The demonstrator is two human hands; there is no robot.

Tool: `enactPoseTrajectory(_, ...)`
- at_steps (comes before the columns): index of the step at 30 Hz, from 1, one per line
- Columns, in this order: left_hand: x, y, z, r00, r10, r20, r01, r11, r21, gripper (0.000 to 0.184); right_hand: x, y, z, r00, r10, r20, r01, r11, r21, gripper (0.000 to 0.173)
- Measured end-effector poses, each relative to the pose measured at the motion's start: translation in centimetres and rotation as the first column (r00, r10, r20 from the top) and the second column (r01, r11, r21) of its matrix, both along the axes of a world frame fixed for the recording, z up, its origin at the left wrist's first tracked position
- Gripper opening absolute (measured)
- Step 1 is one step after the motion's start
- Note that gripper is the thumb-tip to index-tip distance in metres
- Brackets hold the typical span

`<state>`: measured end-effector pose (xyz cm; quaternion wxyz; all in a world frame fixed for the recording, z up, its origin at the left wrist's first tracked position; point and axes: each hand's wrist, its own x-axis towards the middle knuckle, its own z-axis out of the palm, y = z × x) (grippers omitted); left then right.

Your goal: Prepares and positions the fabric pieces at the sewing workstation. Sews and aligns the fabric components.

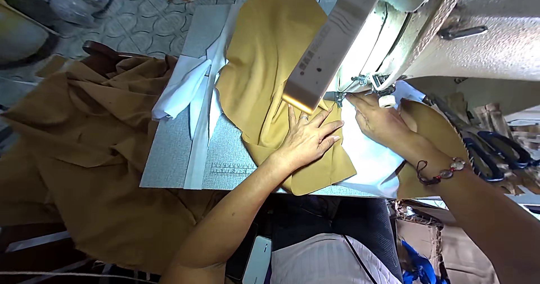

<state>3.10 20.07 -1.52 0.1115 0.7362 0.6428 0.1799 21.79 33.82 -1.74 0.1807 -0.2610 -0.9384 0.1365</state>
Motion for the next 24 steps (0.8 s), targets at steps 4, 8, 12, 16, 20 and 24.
enactPoseTrajectory(4, -0.1, 0.4, -0.1, 1.0, 0.002, 0.001, -0.002, 1.0, 0.0, 0.043, -0.2, 1.3, -0.9, 1.0, 0.002, -0.006, -0.002, 1.0, 0.019, 0.042)
enactPoseTrajectory(8, -0.3, 1.1, 0.0, 1.0, 0.011, 0.004, -0.011, 1.0, -0.003, 0.043, -0.6, 2.7, -1.2, 0.999, -0.009, 0.043, 0.011, 0.999, -0.041, 0.041)
enactPoseTrajectory(12, -0.8, 2.0, -0.2, 1.0, 0.001, 0.012, -0.001, 1.0, 0.012, 0.043, -0.9, 4.2, -2.0, 0.999, 0.029, 0.016, -0.029, 0.999, 0.013, 0.038)
enactPoseTrajectory(16, -1.3, 2.7, -0.4, 1.0, -0.018, 0.013, 0.017, 1.0, 0.017, 0.043, -1.1, 5.3, -2.6, 0.995, -0.019, 0.1, 0.019, 1.0, 0.01, 0.04)
enactPoseTrajectory(20, -0.3, 2.0, 0.5, 0.997, 0.024, -0.068, -0.026, 0.999, -0.019, 0.044, 0.1, 1.8, 2.1, 0.988, -0.005, 0.157, 0.023, 0.994, -0.109, 0.036)
enactPoseTrajectory(24, 3.4, -0.4, 1.9, 0.986, 0.168, -0.011, -0.168, 0.985, -0.048, 0.054, 1.3, -5.8, 4.3, 0.983, -0.094, -0.161, 0.059, 0.976, -0.211, 0.027)
